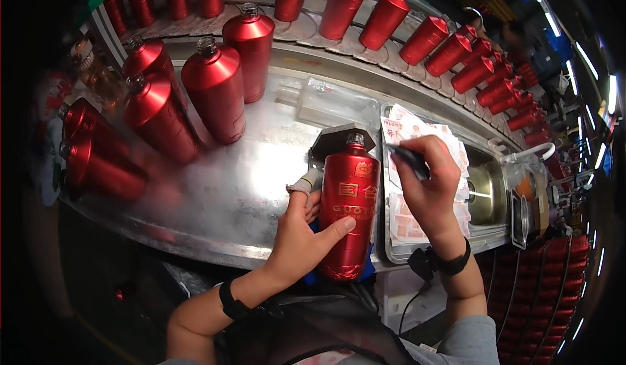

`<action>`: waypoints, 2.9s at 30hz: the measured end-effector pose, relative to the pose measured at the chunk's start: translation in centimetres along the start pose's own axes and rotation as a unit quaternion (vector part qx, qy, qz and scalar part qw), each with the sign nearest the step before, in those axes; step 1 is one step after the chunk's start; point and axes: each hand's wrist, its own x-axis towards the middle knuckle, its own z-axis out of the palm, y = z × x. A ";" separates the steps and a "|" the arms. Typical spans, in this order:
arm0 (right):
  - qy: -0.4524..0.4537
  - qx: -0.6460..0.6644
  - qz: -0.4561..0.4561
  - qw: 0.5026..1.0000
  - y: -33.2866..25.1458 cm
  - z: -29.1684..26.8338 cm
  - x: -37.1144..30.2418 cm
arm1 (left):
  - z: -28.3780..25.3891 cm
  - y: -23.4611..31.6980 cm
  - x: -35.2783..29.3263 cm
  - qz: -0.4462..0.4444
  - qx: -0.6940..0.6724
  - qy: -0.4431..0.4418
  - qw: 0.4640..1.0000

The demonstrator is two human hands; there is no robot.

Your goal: Applying labels and cleaning red bottles on a production line.

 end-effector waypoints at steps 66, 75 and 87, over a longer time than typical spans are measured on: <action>0.129 0.309 0.443 0.832 1.9 4.1 -7.2 | -1.2 -0.6 2.9 -0.063 -0.016 -0.008 0.998; 0.135 0.339 0.381 0.849 1.0 3.4 -6.1 | -2.0 -0.3 3.0 -0.068 0.002 -0.044 0.997; 0.130 0.279 0.338 0.889 1.8 4.8 -9.4 | -0.7 2.3 4.9 0.310 0.515 -0.052 0.797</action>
